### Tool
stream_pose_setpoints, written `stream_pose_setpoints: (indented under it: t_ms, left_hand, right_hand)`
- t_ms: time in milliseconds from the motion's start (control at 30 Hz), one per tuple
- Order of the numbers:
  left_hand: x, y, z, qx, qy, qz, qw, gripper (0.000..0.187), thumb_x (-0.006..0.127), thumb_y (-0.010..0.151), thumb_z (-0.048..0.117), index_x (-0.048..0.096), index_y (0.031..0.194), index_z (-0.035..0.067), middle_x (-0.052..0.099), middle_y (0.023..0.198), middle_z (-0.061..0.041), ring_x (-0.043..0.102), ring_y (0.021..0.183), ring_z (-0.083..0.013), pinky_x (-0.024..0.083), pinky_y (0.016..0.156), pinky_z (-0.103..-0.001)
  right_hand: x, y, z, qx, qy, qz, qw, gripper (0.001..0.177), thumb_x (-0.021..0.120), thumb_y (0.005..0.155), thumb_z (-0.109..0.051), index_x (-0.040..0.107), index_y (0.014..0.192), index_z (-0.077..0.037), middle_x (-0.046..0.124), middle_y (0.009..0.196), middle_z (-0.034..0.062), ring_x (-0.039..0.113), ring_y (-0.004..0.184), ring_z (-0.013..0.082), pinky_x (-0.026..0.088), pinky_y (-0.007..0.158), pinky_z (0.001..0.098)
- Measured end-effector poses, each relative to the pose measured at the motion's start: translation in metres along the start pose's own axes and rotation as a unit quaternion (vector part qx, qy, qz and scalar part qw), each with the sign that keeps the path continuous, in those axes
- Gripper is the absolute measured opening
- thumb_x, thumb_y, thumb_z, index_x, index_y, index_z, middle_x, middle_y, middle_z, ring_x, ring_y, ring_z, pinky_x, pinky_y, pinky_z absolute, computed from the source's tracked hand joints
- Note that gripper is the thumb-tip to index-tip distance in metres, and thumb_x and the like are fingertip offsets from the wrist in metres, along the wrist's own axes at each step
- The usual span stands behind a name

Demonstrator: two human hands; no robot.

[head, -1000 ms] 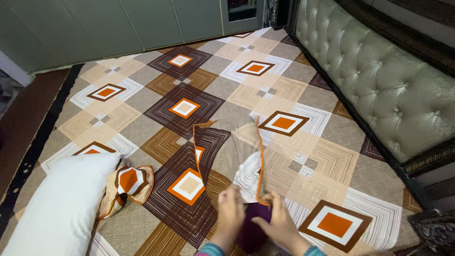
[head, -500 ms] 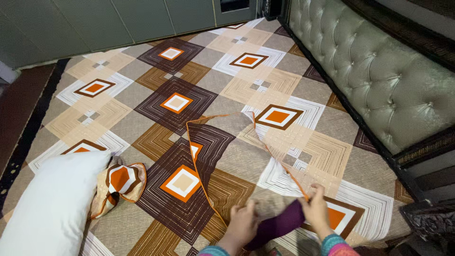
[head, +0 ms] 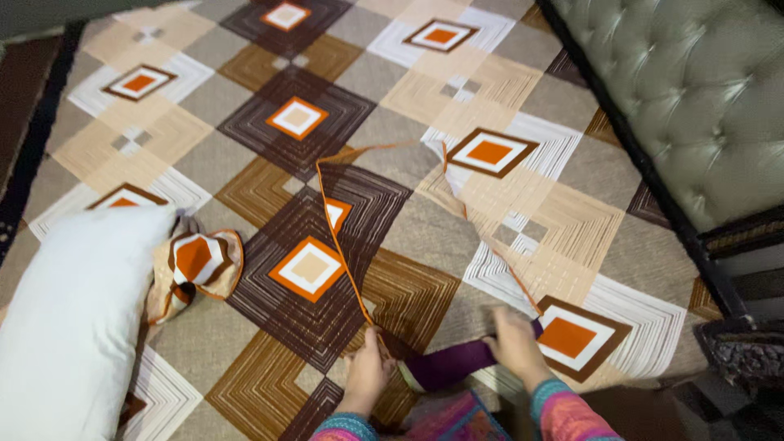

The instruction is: The person picks up a pillowcase and a pillow, spreads the pillowcase out on a bed, and slides the pillow into it by hand.

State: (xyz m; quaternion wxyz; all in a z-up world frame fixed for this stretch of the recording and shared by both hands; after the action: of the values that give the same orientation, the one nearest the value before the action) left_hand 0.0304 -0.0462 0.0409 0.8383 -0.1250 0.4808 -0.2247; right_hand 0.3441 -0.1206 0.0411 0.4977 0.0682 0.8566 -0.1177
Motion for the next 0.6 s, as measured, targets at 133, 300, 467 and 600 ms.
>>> stream_pose_setpoints:
  t_ms: [133, 300, 467, 600]
  left_hand:
    - [0.026, 0.001, -0.031, -0.066, -0.048, -0.026, 0.996, 0.066, 0.066, 0.088, 0.006, 0.033, 0.144, 0.016, 0.069, 0.111, -0.024, 0.067, 0.109, -0.0417, 0.052, 0.094, -0.053]
    - [0.042, 0.006, -0.036, -0.145, -0.093, -0.055, 0.983, 0.067, 0.069, 0.091, 0.010, 0.031, 0.145, 0.017, 0.078, 0.112, -0.015, 0.074, 0.109, -0.0320, 0.045, 0.106, -0.050]
    - [0.060, 0.017, -0.038, -0.134, -0.214, -0.044, 0.967, 0.080, 0.066, 0.094, 0.001, 0.013, 0.153, 0.011, 0.059, 0.132, -0.025, 0.062, 0.122, -0.0356, 0.053, 0.103, -0.044]
    - [0.091, 0.035, -0.056, -0.113, -0.297, -0.029, 0.948, 0.079, 0.061, 0.094, -0.004, 0.009, 0.152, 0.011, 0.052, 0.137, -0.028, 0.061, 0.123, -0.0342, 0.057, 0.099, -0.041]
  right_hand:
    - [0.016, 0.000, -0.039, -0.107, -0.036, -0.083, 0.990, 0.071, 0.081, 0.075, -0.014, 0.048, 0.138, -0.010, 0.059, 0.131, 0.0174, 0.051, 0.127, 0.0338, 0.038, 0.104, 0.0491]
    - [0.039, 0.004, -0.065, -0.116, -0.067, -0.160, 0.978, 0.068, 0.074, 0.080, -0.010, 0.047, 0.143, -0.012, 0.061, 0.135, 0.0120, 0.049, 0.128, 0.0290, 0.030, 0.109, 0.0503]
    - [0.055, 0.015, -0.061, -0.156, -0.106, -0.114, 0.975, 0.060, 0.060, 0.085, 0.003, 0.050, 0.142, -0.010, 0.069, 0.112, 0.0104, 0.059, 0.117, 0.0276, 0.036, 0.109, 0.0445]
    - [0.062, 0.021, -0.060, -0.182, -0.096, -0.115, 0.972, 0.066, 0.058, 0.073, 0.010, 0.052, 0.136, -0.008, 0.069, 0.111, 0.0129, 0.062, 0.113, 0.0310, 0.041, 0.108, 0.0440]
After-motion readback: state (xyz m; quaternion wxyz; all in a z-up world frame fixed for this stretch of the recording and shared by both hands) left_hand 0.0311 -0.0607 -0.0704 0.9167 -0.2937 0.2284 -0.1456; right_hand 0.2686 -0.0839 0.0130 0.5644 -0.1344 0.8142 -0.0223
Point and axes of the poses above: each hand's wrist, its own y-axis towards the middle knuckle, its own x-axis out of the palm, z = x × y, the point moved 2 cm from there along y, towards the middle knuckle
